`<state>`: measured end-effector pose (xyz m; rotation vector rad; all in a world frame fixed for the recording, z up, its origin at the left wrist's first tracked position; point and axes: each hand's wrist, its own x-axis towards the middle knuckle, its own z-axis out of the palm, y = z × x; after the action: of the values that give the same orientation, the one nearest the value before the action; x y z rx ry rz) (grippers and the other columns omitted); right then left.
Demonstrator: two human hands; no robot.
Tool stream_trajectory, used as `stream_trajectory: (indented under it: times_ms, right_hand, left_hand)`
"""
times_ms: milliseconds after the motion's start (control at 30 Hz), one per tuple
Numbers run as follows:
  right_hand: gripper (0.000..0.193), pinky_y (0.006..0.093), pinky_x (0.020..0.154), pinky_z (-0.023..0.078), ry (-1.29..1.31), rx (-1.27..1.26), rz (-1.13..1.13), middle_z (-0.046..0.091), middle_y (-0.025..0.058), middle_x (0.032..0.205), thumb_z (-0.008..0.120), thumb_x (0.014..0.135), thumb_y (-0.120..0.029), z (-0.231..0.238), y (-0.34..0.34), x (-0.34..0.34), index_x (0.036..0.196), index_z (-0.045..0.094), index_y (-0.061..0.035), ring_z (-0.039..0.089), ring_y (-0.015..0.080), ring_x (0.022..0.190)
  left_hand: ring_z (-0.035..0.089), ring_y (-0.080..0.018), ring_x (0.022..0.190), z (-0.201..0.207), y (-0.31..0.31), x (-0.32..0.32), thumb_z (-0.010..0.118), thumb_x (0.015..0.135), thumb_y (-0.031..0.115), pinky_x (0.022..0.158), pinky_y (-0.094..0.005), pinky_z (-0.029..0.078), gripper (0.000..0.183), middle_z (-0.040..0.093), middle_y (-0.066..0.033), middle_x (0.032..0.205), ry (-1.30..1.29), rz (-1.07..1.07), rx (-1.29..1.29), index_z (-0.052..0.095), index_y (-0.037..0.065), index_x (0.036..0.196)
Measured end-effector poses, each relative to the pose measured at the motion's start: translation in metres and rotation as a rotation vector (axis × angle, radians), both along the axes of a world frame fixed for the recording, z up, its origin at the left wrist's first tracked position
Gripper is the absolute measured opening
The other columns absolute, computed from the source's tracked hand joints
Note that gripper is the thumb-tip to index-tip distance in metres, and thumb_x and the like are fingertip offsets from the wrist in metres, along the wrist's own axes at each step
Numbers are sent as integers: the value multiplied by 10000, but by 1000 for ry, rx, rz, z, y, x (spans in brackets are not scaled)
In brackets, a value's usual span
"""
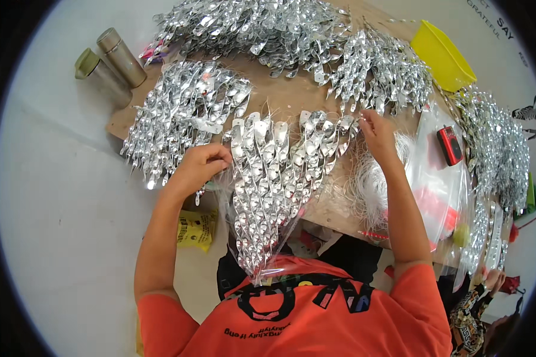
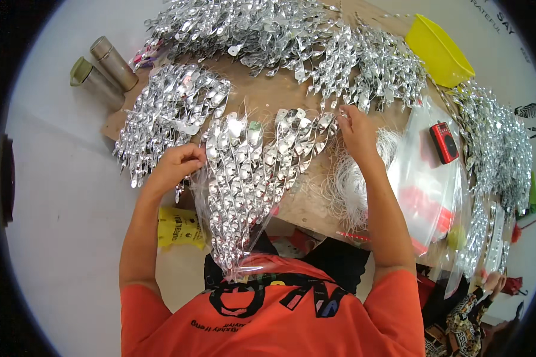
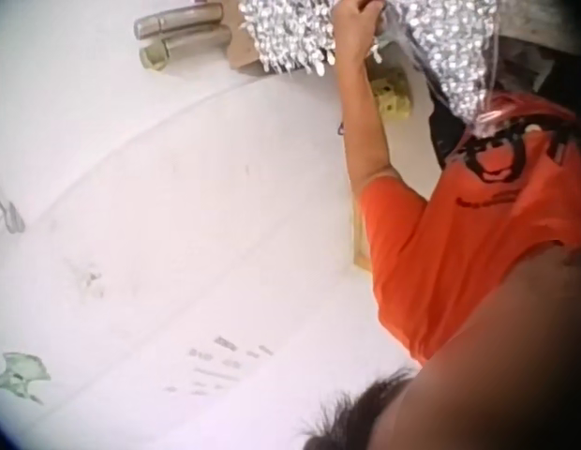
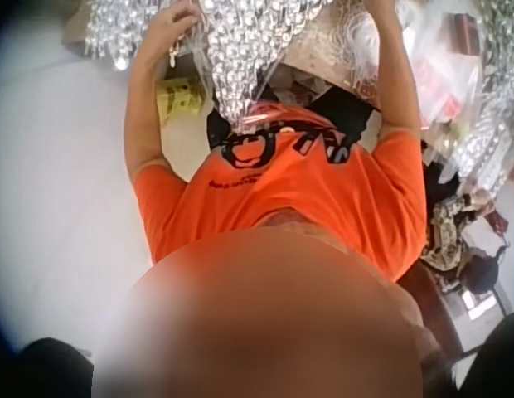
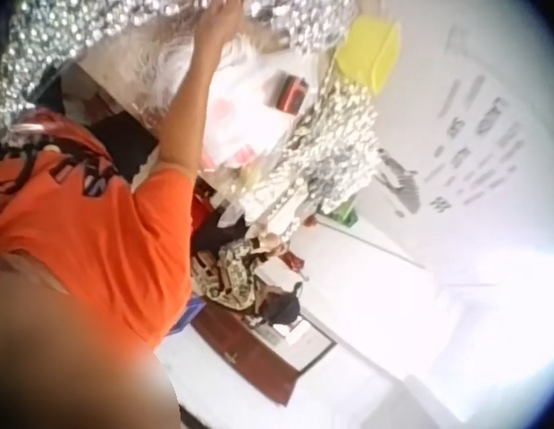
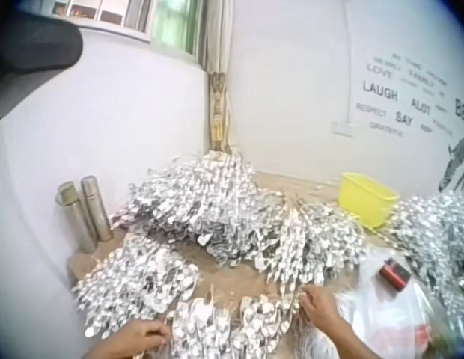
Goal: Packaging silver metallic decorations into plastic bags.
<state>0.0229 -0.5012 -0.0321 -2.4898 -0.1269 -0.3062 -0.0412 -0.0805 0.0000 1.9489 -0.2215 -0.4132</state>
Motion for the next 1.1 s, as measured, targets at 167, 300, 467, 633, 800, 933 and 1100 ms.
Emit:
stream_trajectory:
  times_ms: [167, 300, 467, 633, 800, 933, 1100]
  right_hand:
    - [410, 297, 818, 470, 70, 311, -1, 670, 146, 1003, 559, 931, -175, -13, 17, 0, 1308, 474, -39, 621, 196, 960]
    - [410, 312, 891, 454, 259, 277, 116, 656, 127, 1091, 543, 943, -187, 23, 67, -49, 1320, 471, -41, 609, 202, 1021]
    - [307, 280, 854, 460, 192, 252, 134, 676, 91, 1017, 534, 949, -192, 26, 60, -40, 1212, 583, -43, 612, 153, 956]
    - [286, 274, 816, 463, 63, 210, 181, 677, 78, 984, 523, 958, -228, 6, 57, 4, 1127, 632, -25, 616, 161, 883]
    - [362, 361, 874, 457, -51, 247, 160, 657, 172, 1041, 496, 950, -322, -14, 75, 12, 1141, 612, -38, 616, 308, 998]
    - [355, 317, 894, 441, 125, 169, 280, 669, 138, 1029, 486, 972, -279, -1, 89, -19, 1189, 610, -28, 606, 223, 995]
    - [355, 296, 905, 442, 356, 86, 182, 663, 134, 1085, 496, 968, -280, 33, 80, -2, 1193, 619, -34, 600, 198, 1009]
  left_hand:
    - [495, -36, 746, 4, -4, 0, 610, 841, 50, 668, -205, 413, 65, 570, 52, 818, -36, -6, 16, 618, 28, 902]
    - [554, -79, 768, 0, -6, -4, 614, 821, 45, 701, -234, 455, 112, 644, -10, 860, -70, 63, 14, 641, -4, 918]
    - [558, -77, 780, 3, -6, -5, 613, 825, 45, 710, -236, 456, 113, 648, -6, 877, -50, 75, 22, 640, -7, 922]
    - [554, -73, 773, -3, -2, -4, 609, 831, 46, 700, -232, 453, 110, 642, -3, 862, -26, 73, 15, 642, 1, 926]
    - [520, -51, 741, -2, -8, -6, 603, 834, 40, 670, -211, 422, 87, 609, 26, 828, -39, 87, 0, 631, 14, 913]
    - [496, -34, 729, -2, -3, -10, 595, 840, 31, 660, -195, 401, 65, 585, 47, 815, -15, 124, -30, 619, 23, 900]
    - [499, -42, 739, -6, -2, -12, 592, 841, 30, 671, -200, 407, 61, 593, 32, 820, -59, 180, -53, 615, 15, 896]
